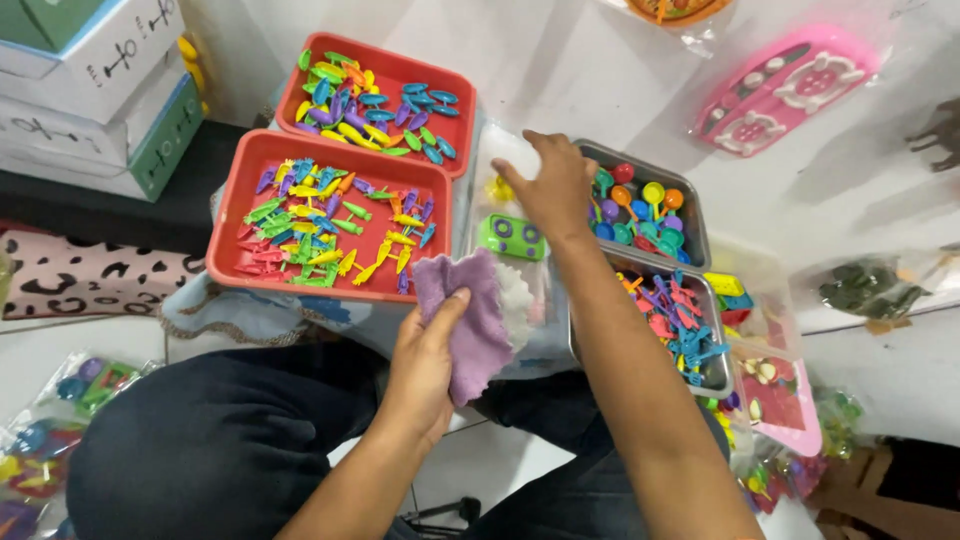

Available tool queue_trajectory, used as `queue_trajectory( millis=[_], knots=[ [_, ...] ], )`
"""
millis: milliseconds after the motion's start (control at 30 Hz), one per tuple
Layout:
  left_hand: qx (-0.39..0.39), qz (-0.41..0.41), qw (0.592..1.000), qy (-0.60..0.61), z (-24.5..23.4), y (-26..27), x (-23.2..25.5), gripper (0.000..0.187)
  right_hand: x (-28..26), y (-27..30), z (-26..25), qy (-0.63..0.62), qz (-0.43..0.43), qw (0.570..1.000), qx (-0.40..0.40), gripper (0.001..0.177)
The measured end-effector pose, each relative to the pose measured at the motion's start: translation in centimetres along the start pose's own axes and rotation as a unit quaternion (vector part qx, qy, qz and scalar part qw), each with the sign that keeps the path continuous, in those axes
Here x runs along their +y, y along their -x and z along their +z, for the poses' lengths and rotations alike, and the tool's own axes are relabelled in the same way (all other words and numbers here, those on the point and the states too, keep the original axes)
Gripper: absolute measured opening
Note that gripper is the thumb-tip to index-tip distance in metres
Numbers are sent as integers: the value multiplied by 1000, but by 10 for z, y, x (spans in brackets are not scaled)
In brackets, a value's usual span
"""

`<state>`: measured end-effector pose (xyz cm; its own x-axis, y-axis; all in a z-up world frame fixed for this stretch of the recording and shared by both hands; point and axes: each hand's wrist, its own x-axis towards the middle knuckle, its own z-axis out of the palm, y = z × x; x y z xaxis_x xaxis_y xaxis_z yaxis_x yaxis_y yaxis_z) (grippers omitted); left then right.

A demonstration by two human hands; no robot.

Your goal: Sorting and assembling small colorful plastic toy pieces from various bins into specific sets.

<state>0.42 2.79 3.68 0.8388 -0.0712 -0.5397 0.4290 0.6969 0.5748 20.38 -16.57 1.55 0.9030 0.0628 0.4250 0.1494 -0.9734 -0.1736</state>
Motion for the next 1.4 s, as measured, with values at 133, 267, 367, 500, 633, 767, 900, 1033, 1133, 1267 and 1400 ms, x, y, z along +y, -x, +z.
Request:
queue_trajectory(
  millis=[133,267,367,500,633,767,900,1033,1133,1267,1400],
  knots=[
    [-21,-16,999,40,8,17,13,36,69,-6,-17,-31,-3,992,125,32],
    [-17,-25,998,47,13,18,15,38,145,-1,-40,33,235,971,27,49],
    [0,-45,998,33,19,20,19,40,178,4,-20,100,220,967,-81,61],
    [14,-41,998,34,18,11,11,39,165,-2,-8,43,275,950,-138,50],
    [7,-16,1000,25,10,0,6,36,180,-4,7,19,238,966,-103,37],
    [-28,-7,999,42,10,9,11,45,152,16,-36,-74,231,970,11,21],
    [-60,-12,998,4,22,30,19,59,93,62,-93,-140,214,962,93,32],
    [-79,105,991,-38,16,21,5,56,31,128,-124,-399,156,903,41,16],
    [-73,191,975,-86,5,3,-7,51,-15,163,-127,-419,36,907,4,10],
    [-90,182,921,-334,0,-9,-11,78,-21,178,-117,-356,-2,934,19,6],
    [-244,256,791,-499,9,5,5,44,-7,181,-112,-356,56,932,49,8]
  ],
)
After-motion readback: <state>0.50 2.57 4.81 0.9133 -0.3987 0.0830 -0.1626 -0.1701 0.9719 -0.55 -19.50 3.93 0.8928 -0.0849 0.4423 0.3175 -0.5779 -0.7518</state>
